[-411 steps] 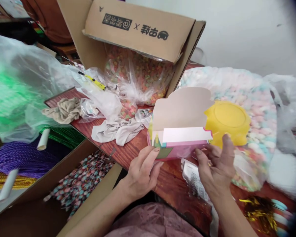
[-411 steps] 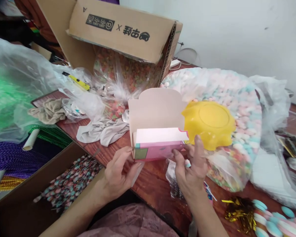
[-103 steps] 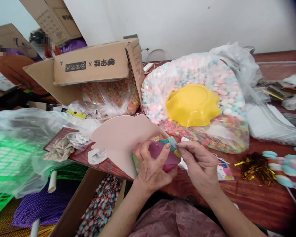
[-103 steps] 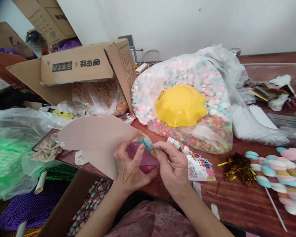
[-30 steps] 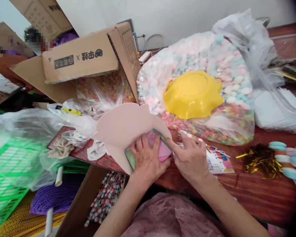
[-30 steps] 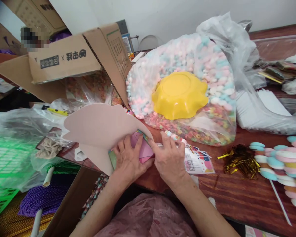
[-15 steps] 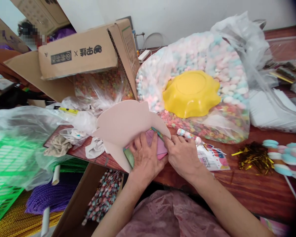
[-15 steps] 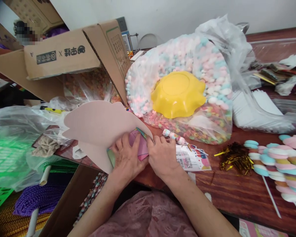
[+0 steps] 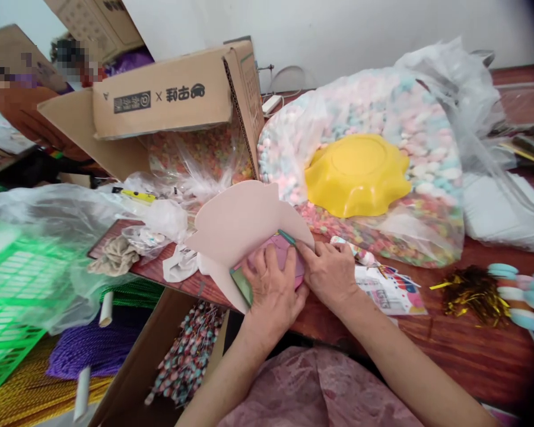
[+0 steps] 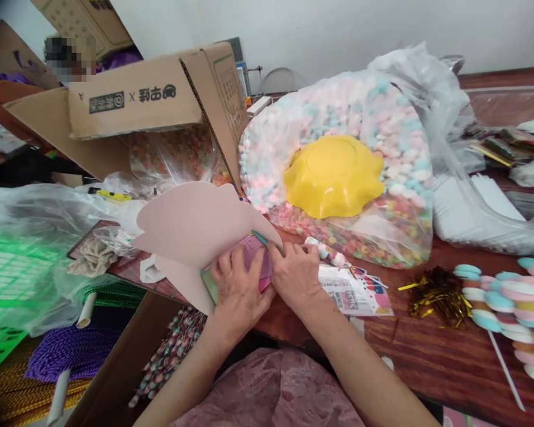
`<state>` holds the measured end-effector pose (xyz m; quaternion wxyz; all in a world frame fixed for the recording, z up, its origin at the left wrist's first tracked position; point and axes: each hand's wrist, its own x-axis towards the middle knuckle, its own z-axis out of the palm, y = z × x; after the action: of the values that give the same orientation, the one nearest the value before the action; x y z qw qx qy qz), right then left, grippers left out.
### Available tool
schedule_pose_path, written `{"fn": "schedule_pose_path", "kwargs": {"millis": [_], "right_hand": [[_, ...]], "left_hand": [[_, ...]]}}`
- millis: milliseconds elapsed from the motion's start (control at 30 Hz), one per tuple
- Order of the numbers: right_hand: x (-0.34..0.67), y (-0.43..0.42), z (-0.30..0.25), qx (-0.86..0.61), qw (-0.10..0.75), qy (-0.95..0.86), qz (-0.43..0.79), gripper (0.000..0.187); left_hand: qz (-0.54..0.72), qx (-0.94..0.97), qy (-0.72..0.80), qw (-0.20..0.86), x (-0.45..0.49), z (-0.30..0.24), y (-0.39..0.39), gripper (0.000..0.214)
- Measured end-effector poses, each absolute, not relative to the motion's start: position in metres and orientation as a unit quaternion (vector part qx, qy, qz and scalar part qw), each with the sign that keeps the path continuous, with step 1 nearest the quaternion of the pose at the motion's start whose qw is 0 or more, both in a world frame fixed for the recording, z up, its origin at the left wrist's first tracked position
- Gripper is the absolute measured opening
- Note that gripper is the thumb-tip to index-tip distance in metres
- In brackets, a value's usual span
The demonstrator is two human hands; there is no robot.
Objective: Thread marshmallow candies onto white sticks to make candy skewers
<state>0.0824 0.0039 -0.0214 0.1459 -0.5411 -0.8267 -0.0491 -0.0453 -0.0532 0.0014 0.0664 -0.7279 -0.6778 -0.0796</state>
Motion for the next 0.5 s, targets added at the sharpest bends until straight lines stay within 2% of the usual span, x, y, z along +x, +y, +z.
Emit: {"fn": "schedule_pose_path", "kwargs": {"millis": [133, 233, 300, 367, 433, 500], "right_hand": [[0.076, 0.005, -0.016, -0.551, 0.128, -0.823, -0.044, 0.046], [0.075, 0.008, -0.018, -0.565, 0.136, -0.814, -0.012, 0.052], [0.076, 0.012, -0.022, -0.578, 0.127, -0.805, 0.039, 0.056], [0.077, 0.015, -0.025, -0.582, 0.119, -0.801, 0.079, 0.057], [0.077, 0.014, -0.025, -0.569, 0.112, -0.811, 0.079, 0.055], [0.074, 0.012, -0.025, -0.552, 0.108, -0.825, 0.047, 0.053]], "left_hand": [[-0.083, -0.73, -0.677, 0.05, -0.045, 0.002, -0.053, 0.067], [-0.1, -0.75, -0.653, 0.033, -0.044, 0.008, -0.064, 0.057], [-0.164, -0.778, -0.605, 0.034, -0.046, 0.013, -0.076, 0.051], [-0.279, -0.774, -0.565, 0.06, -0.052, 0.017, -0.088, 0.054], [-0.39, -0.729, -0.553, 0.102, -0.064, 0.016, -0.097, 0.065], [-0.439, -0.692, -0.558, 0.129, -0.081, 0.013, -0.103, 0.069]]}}
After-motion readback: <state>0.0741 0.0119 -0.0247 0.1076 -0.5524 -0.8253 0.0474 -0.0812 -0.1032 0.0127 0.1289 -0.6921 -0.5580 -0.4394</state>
